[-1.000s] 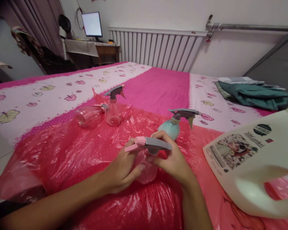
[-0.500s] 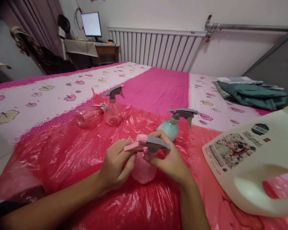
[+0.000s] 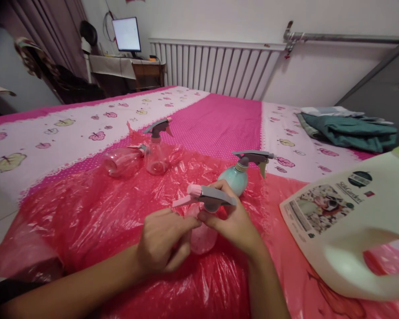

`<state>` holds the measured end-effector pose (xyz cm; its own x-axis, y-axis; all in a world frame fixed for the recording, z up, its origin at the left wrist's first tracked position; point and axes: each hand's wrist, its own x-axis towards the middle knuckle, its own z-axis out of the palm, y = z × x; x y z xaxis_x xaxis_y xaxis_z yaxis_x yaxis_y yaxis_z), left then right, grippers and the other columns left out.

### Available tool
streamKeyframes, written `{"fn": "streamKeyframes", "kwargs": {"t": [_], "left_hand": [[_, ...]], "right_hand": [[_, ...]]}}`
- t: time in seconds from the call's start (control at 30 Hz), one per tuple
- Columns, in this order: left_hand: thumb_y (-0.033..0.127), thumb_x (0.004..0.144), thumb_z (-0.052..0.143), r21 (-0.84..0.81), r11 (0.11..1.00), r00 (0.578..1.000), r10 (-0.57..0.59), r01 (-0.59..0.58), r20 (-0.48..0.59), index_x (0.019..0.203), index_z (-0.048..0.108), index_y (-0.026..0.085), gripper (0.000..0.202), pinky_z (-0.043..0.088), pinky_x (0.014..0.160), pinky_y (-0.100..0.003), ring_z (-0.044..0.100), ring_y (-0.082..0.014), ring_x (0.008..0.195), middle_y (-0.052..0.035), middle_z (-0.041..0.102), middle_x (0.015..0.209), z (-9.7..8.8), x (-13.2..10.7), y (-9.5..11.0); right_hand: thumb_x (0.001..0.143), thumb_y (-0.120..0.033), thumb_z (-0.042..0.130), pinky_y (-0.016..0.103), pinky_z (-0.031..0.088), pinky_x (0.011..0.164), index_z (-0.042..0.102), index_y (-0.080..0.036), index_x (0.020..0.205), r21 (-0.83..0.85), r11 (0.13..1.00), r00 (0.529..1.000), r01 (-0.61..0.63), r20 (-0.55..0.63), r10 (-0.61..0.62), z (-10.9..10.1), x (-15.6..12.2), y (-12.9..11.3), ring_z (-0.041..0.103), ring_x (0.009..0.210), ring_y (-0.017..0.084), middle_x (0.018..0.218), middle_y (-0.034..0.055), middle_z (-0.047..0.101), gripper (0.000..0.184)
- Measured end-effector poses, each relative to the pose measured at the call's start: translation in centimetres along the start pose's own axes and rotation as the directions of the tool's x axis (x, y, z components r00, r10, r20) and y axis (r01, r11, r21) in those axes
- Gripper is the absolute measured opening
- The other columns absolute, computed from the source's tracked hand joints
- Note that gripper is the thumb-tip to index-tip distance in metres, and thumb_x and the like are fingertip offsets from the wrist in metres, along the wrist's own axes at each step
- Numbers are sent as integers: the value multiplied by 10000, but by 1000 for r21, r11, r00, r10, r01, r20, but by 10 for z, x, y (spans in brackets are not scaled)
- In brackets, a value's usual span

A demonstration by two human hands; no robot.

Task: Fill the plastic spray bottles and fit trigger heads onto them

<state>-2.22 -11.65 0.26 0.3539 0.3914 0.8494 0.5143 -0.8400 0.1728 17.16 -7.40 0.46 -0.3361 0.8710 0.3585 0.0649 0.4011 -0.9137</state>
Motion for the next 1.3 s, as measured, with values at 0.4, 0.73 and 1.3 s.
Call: {"fn": "streamKeyframes", "kwargs": {"t": [0.4,0.73,1.3], "left_hand": [[130,965,444,90,996,999,-12,7,45,1242,588,119,313,477,526,-294,651,-155,545,-8,721,710,2,1,-8],[128,971,424,148,989,999,-17,10,46,1277,587,160,348,443,515,-295,613,-155,525,10,712,696,2,0,-9],[109,924,443,78,994,994,-88,82,69,1182,582,165,299,428,521,-271,556,-131,516,36,632,668,2,0,-9]], "right_hand": [[838,-348,867,245,510,682,581,-241,999,14,1000,1000,10,-28,-9,4,1,-6,591,754,143,882,-26,614,345],[842,-425,866,280,525,713,559,-248,980,17,1000,1000,-13,-17,13,5,2,-6,594,765,166,849,-25,599,380],[957,-420,776,237,559,797,713,-304,1091,-7,996,996,86,34,-86,-16,-2,-9,698,884,170,984,1,709,188]]}}
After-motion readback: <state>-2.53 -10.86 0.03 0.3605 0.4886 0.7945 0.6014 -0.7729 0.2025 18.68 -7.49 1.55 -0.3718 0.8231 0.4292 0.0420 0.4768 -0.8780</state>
